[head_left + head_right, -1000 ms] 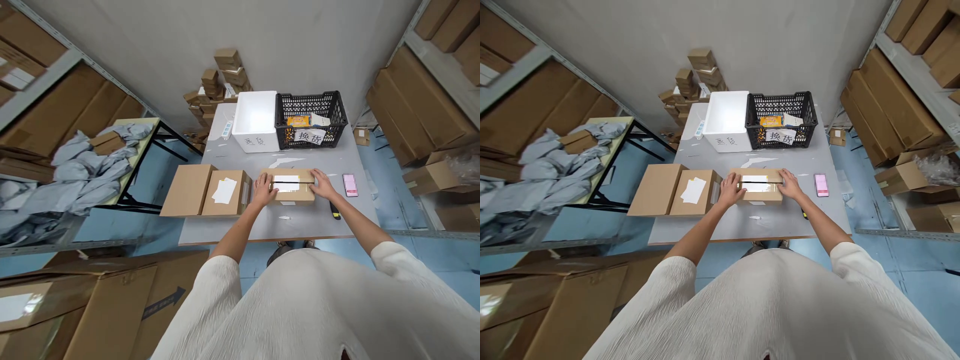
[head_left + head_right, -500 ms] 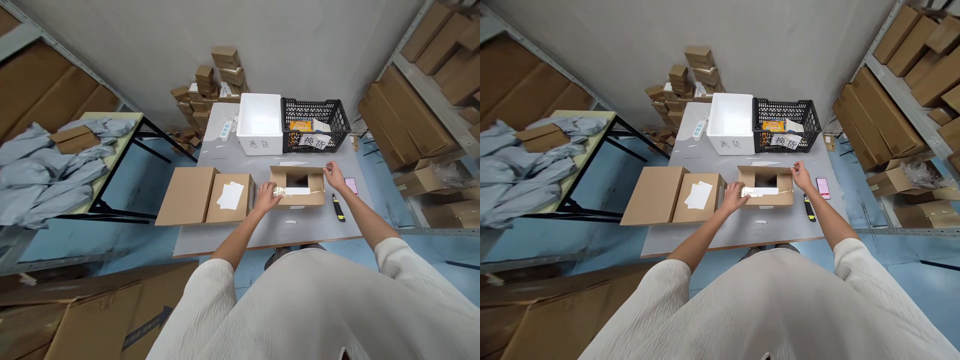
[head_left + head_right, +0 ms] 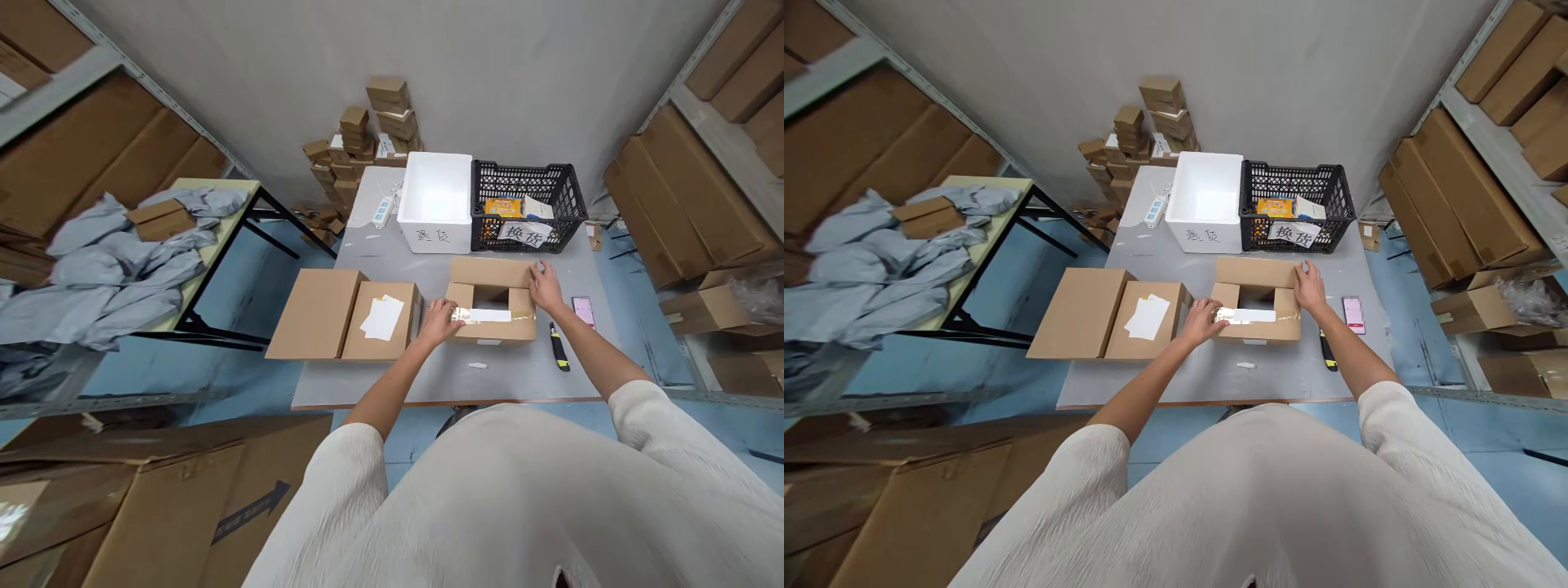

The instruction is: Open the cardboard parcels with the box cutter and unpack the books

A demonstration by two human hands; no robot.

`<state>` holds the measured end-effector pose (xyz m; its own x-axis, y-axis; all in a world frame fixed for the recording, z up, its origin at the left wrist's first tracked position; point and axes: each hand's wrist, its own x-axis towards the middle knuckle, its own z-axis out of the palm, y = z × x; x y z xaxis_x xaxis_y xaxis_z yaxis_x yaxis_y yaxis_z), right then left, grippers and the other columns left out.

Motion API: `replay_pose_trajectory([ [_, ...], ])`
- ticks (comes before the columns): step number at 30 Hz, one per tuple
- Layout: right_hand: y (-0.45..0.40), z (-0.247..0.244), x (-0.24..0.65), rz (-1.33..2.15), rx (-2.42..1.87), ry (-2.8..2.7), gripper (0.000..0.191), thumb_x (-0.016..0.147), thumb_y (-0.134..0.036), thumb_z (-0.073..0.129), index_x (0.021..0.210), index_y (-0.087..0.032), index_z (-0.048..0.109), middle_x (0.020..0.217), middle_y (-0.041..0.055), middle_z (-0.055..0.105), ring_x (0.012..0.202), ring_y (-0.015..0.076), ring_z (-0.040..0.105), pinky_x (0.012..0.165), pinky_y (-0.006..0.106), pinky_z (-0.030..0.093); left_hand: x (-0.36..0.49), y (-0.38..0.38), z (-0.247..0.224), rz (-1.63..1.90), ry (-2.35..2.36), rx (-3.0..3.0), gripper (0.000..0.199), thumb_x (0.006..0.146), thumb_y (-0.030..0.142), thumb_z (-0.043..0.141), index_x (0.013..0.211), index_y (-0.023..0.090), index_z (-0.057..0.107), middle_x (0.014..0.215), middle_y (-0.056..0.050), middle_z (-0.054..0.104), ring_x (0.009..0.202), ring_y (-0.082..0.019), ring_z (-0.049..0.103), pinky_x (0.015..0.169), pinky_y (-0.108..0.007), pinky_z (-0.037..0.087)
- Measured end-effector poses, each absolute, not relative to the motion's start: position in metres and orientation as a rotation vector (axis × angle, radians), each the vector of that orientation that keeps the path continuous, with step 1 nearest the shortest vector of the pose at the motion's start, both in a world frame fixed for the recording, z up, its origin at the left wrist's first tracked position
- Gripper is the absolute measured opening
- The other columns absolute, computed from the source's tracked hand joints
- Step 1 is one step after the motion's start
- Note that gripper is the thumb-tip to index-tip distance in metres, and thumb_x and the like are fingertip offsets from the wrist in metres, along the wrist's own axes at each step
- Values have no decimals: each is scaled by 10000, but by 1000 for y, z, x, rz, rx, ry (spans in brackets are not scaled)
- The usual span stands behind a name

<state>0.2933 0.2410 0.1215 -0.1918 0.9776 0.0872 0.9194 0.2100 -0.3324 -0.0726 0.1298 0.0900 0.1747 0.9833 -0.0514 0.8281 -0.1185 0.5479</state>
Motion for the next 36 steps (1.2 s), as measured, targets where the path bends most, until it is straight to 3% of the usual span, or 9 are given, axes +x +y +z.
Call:
replay_pose_trajectory([
  [6,247,140,281,486,-1890,-2574,515,1093,-474,371,1407,-185,659,1624,220,540,1362,439,513,1126,627,466,-69,125,103,526,1790,1931,454,910,410,857,1292,258,665,1318,-120,651,1303,-361,583,1130,-498,462],
  [10,257,148,281,599,-1917,-2673,509,1093,-558,382,1280,-204,697,1513,200,597,1333,426,553,1100,595,497,-69,112,125,719,1777,1926,200,1076,390,614,1196,236,654,1098,-83,698,1173,-300,645,1097,-471,454],
  [14,258,148,281,634,-1924,-2708,549,1036,-620,506,1368,-209,656,1615,195,527,1400,447,519,1136,603,474,-77,90,143,710,1586,1969,169,1087,306,512,1127,242,663,930,-23,682,1006,-238,673,1052,-422,481],
  [18,249,140,272,625,-1996,-2659,753,983,-666,566,1557,-180,532,1794,214,330,1534,482,402,1209,631,398,-87,70,149,487,1371,2128,306,1001,307,653,1297,239,686,1240,-96,725,1241,-297,656,1084,-448,501],
  [21,242,133,264,604,-2085,-2599,942,949,-722,596,1671,-149,401,1850,238,201,1623,484,293,1268,631,320,-83,64,146,268,1273,2335,629,933,303,773,1533,252,591,1619,-160,563,1539,-373,476,1238,-544,397],
  [23,238,129,259,589,-2126,-2573,1058,926,-758,619,1725,-138,308,1865,252,138,1667,480,218,1298,629,269,-73,65,141,119,1198,2479,787,905,255,803,1631,267,500,1749,-167,439,1641,-386,349,1303,-588,301],
  [25,235,124,255,568,-2151,-2556,1138,910,-779,631,1760,-139,226,1873,260,89,1695,474,156,1315,636,228,-60,69,137,-19,1086,2612,857,885,188,801,1663,287,455,1778,-154,416,1674,-372,301,1331,-601,240],
  [28,231,118,250,536,-2186,-2529,1204,901,-785,641,1785,-144,133,1878,265,35,1716,467,91,1326,656,191,-46,77,136,-174,980,2734,833,869,172,806,1631,280,488,1647,-156,570,1658,-358,338,1344,-611,202],
  [36,232,117,247,608,-2236,-2448,1132,914,-625,647,1795,-160,110,1888,234,14,1733,435,72,1341,657,193,-71,62,165,-56,1457,2658,971,839,456,910,1676,246,465,1623,-221,533,1612,-440,370,1317,-597,259],
])
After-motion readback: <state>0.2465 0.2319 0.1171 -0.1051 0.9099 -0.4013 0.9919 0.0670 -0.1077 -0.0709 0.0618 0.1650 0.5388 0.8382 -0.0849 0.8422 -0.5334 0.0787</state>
